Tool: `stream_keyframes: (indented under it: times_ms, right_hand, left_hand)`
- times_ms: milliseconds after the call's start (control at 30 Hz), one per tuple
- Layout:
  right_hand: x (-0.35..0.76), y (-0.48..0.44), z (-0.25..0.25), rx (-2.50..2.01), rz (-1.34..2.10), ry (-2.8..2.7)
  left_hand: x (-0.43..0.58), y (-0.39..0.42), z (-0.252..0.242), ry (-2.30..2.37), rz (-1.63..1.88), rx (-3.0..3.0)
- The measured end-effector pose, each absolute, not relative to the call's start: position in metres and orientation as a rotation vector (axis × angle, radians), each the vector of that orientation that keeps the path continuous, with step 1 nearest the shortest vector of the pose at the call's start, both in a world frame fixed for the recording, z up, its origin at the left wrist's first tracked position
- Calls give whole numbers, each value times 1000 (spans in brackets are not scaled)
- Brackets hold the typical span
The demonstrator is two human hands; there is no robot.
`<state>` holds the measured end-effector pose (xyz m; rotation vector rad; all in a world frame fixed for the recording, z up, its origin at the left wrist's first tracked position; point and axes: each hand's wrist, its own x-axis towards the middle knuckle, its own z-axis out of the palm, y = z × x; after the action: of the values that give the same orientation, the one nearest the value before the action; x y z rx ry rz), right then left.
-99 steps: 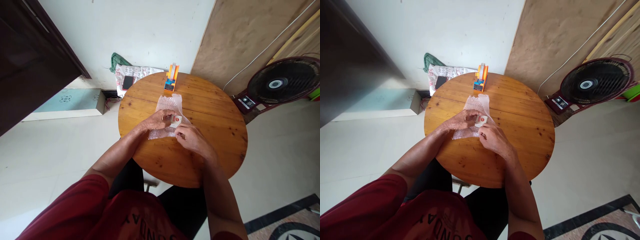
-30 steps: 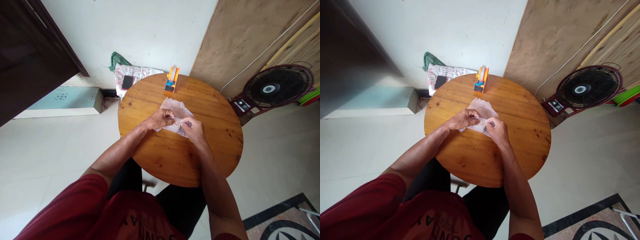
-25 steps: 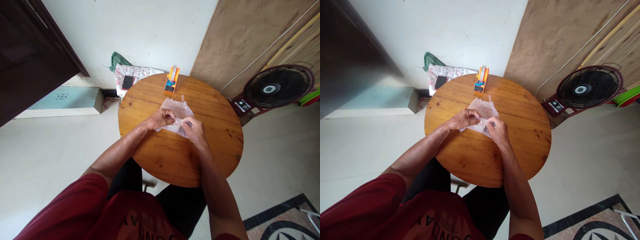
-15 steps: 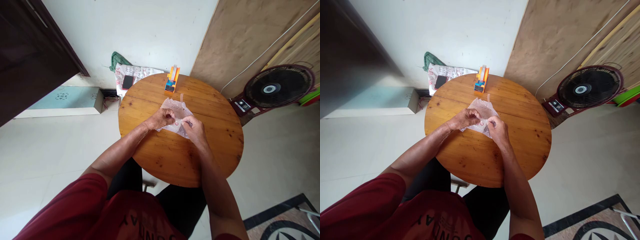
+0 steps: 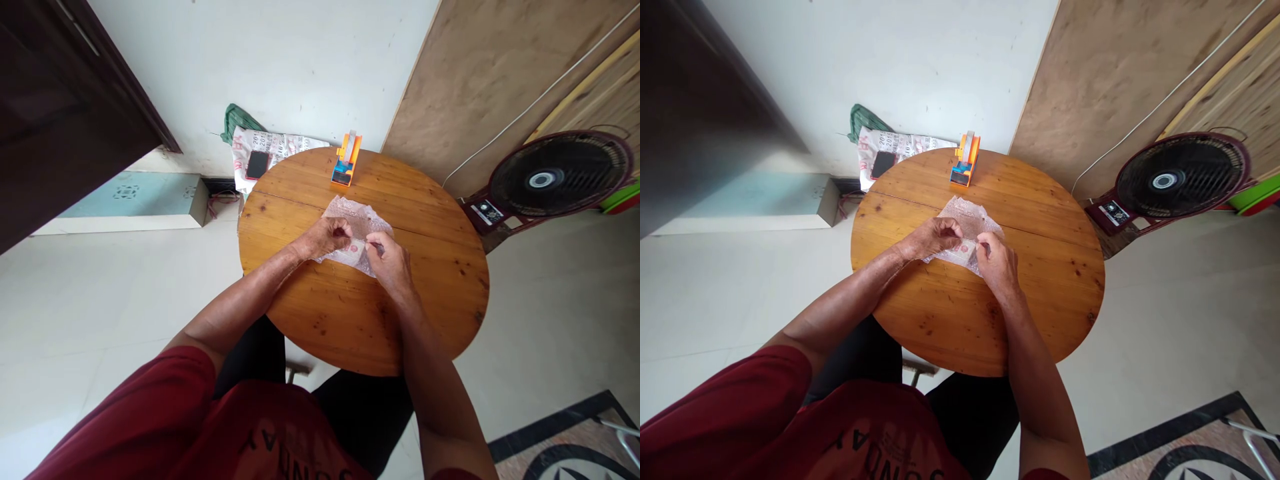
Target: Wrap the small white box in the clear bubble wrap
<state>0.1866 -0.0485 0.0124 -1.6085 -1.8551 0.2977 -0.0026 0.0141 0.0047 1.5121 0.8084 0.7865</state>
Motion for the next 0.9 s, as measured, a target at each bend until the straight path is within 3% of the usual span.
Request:
stream_keyframes:
  times_ms: [900]
  right_hand:
    - [185, -51, 13, -1511, 247, -1961]
  left_hand:
    - [-6, 13, 8, 864, 769, 1650]
